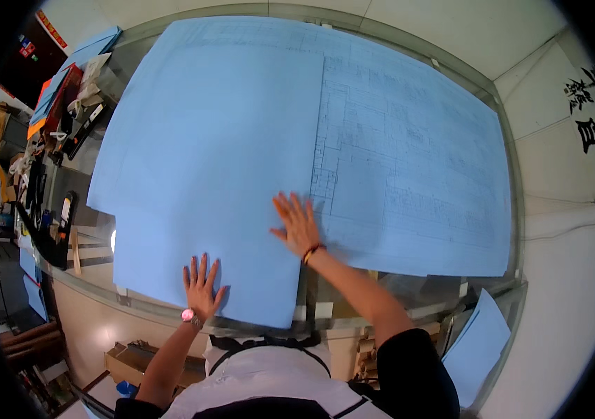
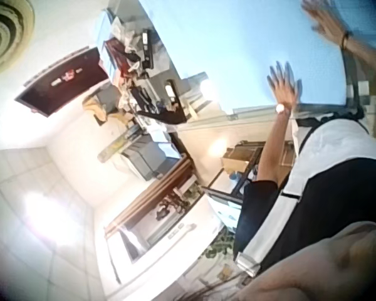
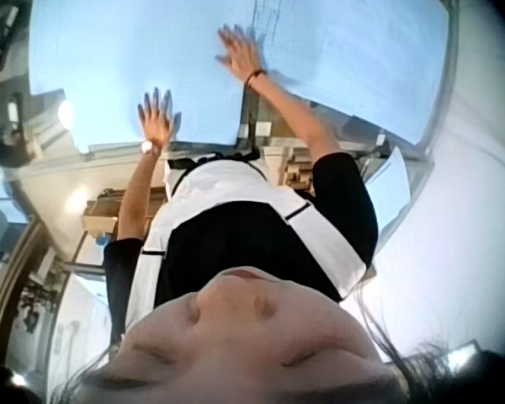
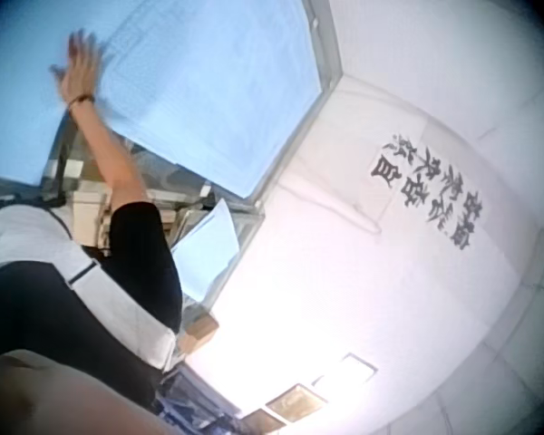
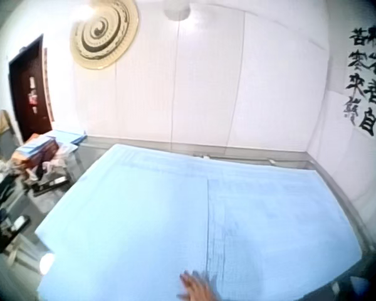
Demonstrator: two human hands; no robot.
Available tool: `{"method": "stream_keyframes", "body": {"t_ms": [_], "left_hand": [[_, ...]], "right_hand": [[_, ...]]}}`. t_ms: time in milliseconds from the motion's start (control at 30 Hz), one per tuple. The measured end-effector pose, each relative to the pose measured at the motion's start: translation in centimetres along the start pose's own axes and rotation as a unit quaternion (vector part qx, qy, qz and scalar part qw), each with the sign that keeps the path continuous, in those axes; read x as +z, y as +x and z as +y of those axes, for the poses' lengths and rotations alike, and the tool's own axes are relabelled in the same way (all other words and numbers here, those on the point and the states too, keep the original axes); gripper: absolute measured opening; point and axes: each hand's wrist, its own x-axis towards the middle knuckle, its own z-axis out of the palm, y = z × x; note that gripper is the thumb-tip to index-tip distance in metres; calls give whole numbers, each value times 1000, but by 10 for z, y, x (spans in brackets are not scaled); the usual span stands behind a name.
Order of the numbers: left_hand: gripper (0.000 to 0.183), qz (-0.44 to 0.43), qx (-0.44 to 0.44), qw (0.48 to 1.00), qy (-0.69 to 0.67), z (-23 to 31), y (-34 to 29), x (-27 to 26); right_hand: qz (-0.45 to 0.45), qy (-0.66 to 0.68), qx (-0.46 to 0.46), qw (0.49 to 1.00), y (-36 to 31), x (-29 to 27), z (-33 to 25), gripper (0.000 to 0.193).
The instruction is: The person aligns and flips through large blue architectural drawings on a glass table and then folds the sheets using a wooden stick to crease the paper.
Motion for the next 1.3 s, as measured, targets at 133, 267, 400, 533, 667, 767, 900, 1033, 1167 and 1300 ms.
{"method": "stream_keyframes", "body": {"t_ms": [133, 267, 400, 533, 667, 767, 900, 1033, 1167, 1300], "left_hand": [[63, 30, 15, 999, 15, 0, -8, 2], [72, 46, 34, 998, 10, -4, -15, 4], [95, 15, 121, 991, -52, -14, -25, -4], [104, -73, 283, 956, -23, -18, -45, -10], [96, -91, 292, 952, 29, -19, -48, -10], [86, -79, 306, 948, 32, -28, -41, -17], [70, -98, 320, 941, 53, -41, -35, -41], [25, -87, 348, 926, 113, -39, -22, -64], [8, -21, 364, 917, 163, -18, 12, -75], [11, 49, 413, 873, 255, 39, 58, -83]], "right_hand": [[-99, 54, -69, 991, -117, -16, -86, 73], [-213, 29, -86, 973, -177, -23, -130, 80], [-96, 98, -102, 985, -188, -26, -117, 92], [24, 122, -45, 991, -202, -28, -104, 75], [124, 50, -86, 987, -211, -21, -110, 28], [139, 107, -64, 982, -218, -15, -112, 21], [130, 165, 2, 978, -235, -15, -109, 17], [118, 231, 106, 960, -252, -23, -109, 16], [179, 202, 51, 962, -252, -38, -115, 18], [170, 220, 170, 946, -239, -45, -132, 24]]}}
